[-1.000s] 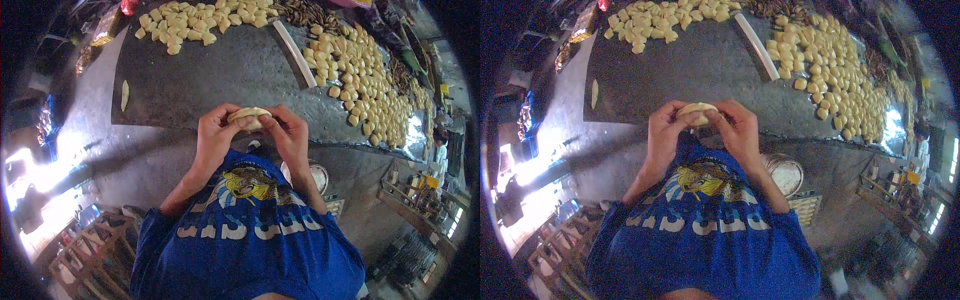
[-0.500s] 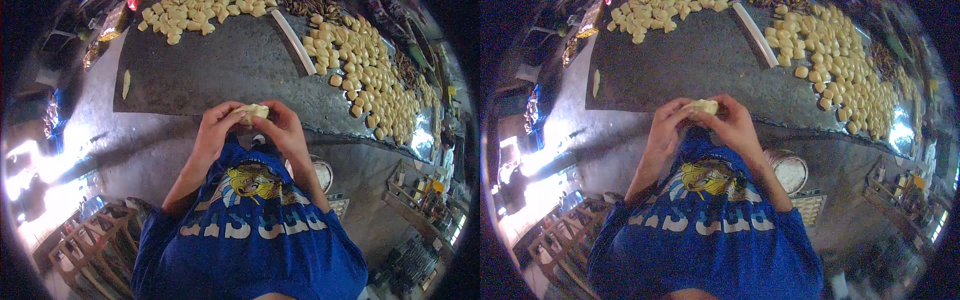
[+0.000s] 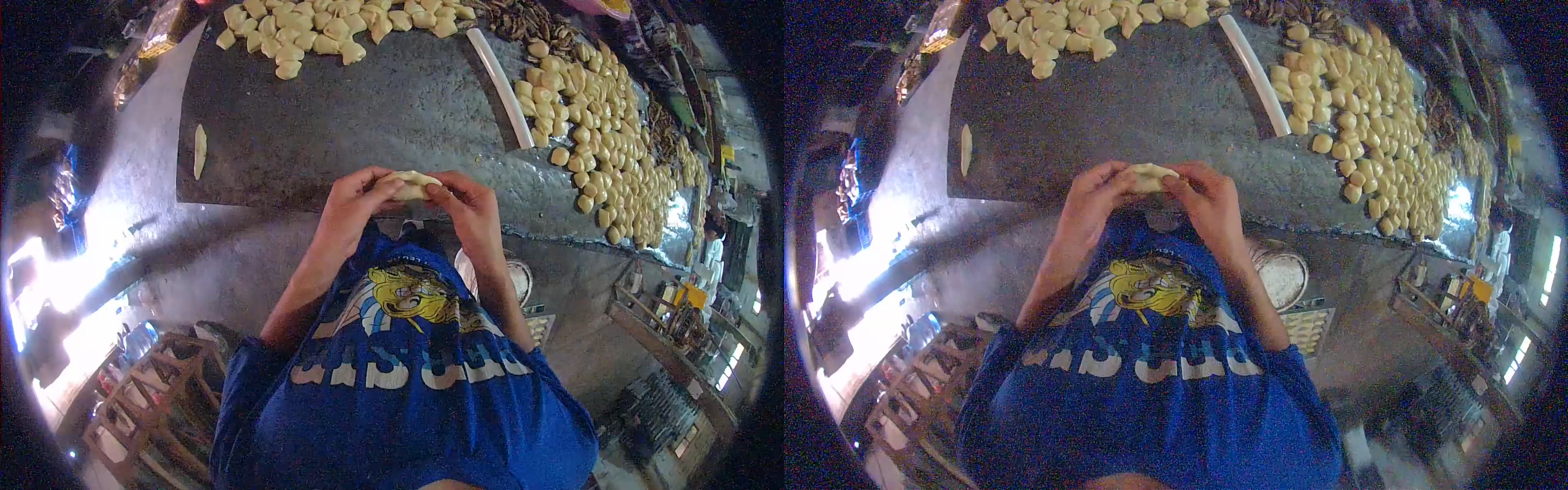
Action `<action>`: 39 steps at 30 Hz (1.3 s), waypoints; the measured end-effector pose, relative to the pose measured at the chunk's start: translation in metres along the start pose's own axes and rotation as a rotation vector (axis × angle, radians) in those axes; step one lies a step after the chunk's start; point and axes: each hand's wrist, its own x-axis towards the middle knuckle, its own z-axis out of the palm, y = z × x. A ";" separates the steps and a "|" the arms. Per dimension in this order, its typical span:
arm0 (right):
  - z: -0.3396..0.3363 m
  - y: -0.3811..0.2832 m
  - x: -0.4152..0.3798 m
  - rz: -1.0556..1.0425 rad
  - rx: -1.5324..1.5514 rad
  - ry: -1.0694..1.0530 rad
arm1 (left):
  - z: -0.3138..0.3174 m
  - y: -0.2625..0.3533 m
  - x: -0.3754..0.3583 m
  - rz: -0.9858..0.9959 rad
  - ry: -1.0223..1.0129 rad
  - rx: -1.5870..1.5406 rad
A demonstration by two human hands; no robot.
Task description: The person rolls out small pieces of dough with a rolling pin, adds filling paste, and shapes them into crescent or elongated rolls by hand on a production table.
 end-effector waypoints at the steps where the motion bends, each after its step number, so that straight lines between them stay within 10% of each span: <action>1: 0.001 -0.002 0.001 0.033 0.027 0.028 | -0.003 0.002 0.001 -0.076 -0.026 -0.156; 4: -0.001 0.001 0.002 0.098 0.088 0.089 | -0.019 -0.010 0.009 -0.032 -0.023 0.059; 9: -0.012 0.033 0.009 0.104 0.066 0.156 | -0.028 -0.031 0.020 0.650 0.210 0.969; 13: 0.000 0.047 0.019 -0.318 -0.626 0.332 | -0.035 -0.045 0.038 1.013 0.298 1.321; 15: 0.000 0.060 0.024 -0.614 -0.765 0.394 | -0.037 -0.050 0.037 0.998 0.349 1.390; 31: -0.038 0.049 0.018 -0.722 -1.129 0.317 | -0.006 -0.067 -0.003 0.740 0.284 1.455; 35: -0.058 0.019 0.081 -0.592 -1.431 0.732 | -0.011 -0.073 -0.001 0.709 0.287 1.463; 39: -0.072 0.011 0.126 -0.365 -1.549 0.712 | -0.015 -0.066 0.000 0.677 0.293 1.599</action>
